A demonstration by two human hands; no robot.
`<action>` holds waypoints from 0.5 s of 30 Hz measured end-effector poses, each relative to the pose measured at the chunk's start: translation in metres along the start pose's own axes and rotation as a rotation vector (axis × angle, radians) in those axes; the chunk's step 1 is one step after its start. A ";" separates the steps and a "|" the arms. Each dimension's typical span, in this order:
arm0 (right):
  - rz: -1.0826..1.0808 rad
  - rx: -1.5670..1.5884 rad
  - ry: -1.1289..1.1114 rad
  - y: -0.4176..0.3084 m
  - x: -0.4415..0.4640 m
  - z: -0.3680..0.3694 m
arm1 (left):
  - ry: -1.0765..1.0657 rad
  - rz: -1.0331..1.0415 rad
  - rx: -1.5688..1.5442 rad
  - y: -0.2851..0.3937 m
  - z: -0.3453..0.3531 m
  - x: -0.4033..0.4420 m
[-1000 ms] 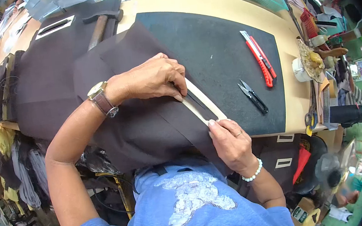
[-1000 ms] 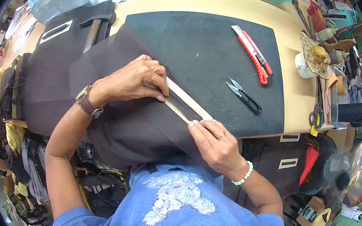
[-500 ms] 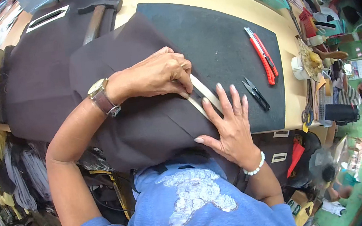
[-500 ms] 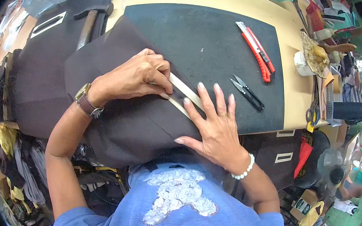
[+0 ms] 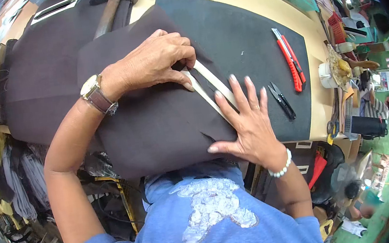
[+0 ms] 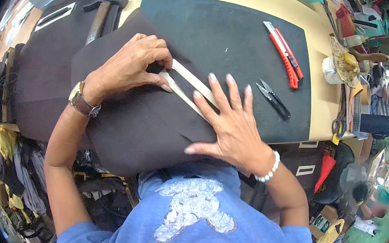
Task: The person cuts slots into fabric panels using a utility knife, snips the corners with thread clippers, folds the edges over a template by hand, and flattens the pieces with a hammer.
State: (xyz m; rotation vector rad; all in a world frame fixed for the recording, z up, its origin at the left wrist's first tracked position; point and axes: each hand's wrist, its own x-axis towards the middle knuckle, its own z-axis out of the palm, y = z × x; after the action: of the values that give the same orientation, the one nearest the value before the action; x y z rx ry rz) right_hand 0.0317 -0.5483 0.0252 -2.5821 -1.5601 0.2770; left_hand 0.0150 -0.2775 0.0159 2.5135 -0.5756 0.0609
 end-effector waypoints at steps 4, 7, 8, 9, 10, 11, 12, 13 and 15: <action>-0.101 -0.002 0.076 -0.001 0.045 0.007 | 0.031 0.024 0.026 -0.001 -0.003 -0.003; -0.124 0.007 0.080 -0.003 0.060 0.005 | 0.071 0.030 0.017 -0.003 0.002 -0.005; -0.125 0.007 0.065 -0.002 0.057 0.004 | 0.067 0.024 0.020 -0.003 0.002 -0.006; -0.129 0.003 0.050 -0.001 0.054 0.002 | 0.067 0.018 0.026 -0.002 0.001 -0.007; -0.127 0.005 0.031 0.000 0.047 -0.001 | 0.072 0.002 0.036 0.001 0.001 -0.010; -0.114 -0.003 0.010 0.001 0.038 -0.003 | 0.088 0.008 0.045 0.000 0.002 -0.012; -0.106 -0.014 -0.019 0.002 0.029 -0.004 | 0.090 -0.002 0.048 0.000 0.003 -0.014; -0.092 -0.027 -0.047 0.003 0.022 -0.006 | 0.093 -0.006 0.048 0.001 0.005 -0.014; -0.116 -0.002 -0.058 0.006 0.010 -0.016 | 0.107 -0.005 0.057 0.004 0.006 -0.016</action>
State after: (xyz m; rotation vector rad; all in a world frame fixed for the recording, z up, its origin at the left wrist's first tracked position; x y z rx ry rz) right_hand 0.0449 -0.5421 0.0390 -2.4940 -1.7232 0.3416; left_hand -0.0010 -0.2771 0.0104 2.5489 -0.5306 0.2116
